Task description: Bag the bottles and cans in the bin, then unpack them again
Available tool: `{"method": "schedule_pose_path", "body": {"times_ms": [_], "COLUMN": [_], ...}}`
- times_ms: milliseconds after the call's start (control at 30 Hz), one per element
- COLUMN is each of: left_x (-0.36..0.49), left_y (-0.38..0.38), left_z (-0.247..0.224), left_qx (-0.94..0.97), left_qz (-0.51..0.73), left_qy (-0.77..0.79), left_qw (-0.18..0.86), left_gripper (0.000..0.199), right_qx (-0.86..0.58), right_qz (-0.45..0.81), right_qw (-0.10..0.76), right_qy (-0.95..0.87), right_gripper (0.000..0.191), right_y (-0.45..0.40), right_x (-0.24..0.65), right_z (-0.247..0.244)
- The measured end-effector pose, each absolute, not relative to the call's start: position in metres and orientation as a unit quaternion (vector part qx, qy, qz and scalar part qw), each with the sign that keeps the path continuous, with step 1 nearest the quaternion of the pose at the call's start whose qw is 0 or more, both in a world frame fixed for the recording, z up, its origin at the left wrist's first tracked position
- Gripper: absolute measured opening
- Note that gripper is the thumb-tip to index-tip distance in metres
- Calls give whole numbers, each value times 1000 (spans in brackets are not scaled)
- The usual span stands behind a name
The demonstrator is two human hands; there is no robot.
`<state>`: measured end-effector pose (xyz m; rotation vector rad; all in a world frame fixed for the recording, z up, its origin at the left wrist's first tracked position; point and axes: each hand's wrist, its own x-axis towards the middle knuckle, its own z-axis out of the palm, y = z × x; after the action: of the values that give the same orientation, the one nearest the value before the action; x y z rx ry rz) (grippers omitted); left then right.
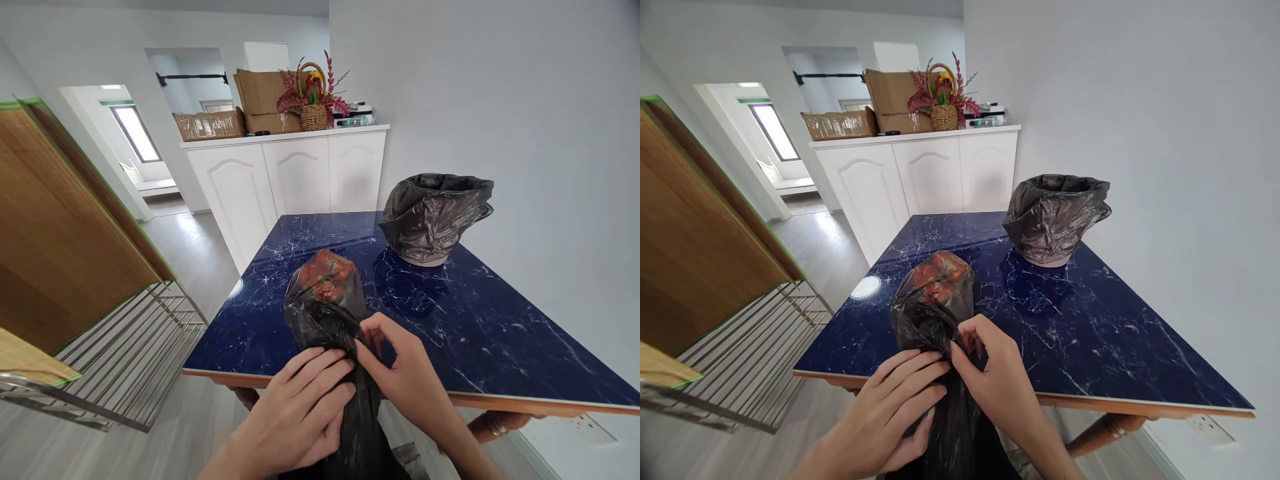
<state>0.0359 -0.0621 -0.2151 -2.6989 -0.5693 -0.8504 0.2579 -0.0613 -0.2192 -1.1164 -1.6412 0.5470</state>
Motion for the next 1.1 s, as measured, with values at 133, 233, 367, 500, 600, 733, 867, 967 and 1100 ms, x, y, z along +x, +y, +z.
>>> {"method": "schedule_pose_path", "body": {"times_ms": [133, 233, 367, 500, 600, 733, 867, 967, 1100], "left_x": [39, 26, -9, -33, -20, 21, 37, 28, 19], "left_y": [-47, -38, -25, -29, -49, -64, -39, -11, 13], "left_z": [-217, -220, -218, -211, -209, -214, -223, -227, -225], "left_qx": [-936, -917, -865, -776, -769, -900, -892, -885, -876], "left_qz": [-229, -213, -226, -298, -407, -320, -207, -104, -69], "left_qy": [-248, -306, -383, -469, -407, -269, -388, -454, -461], "left_qw": [95, 140, 235, 300, 277, 124, 101, -5, -122], "left_gripper": [43, 32, 25, 16, 16, 19, 38, 40, 37], "right_qx": [-442, -437, -439, -425, -411, -401, -398, -406, -416], "right_qz": [253, 250, 267, 288, 302, 328, 337, 340, 346], "right_qw": [566, 586, 586, 586, 590, 579, 575, 571, 567], "right_qy": [-648, -635, -626, -627, -625, -630, -630, -627, -621], "right_gripper": [19, 22, 24, 24, 23, 22, 21, 23, 25], "right_y": [-68, -67, -61, -58, -57, -54, -53, -51, -46], "right_x": [260, 260, 259, 254, 248, 241, 242, 244, 245], "right_z": [-202, -196, -195, -196, -195, -191, -192, -196, -203]}}
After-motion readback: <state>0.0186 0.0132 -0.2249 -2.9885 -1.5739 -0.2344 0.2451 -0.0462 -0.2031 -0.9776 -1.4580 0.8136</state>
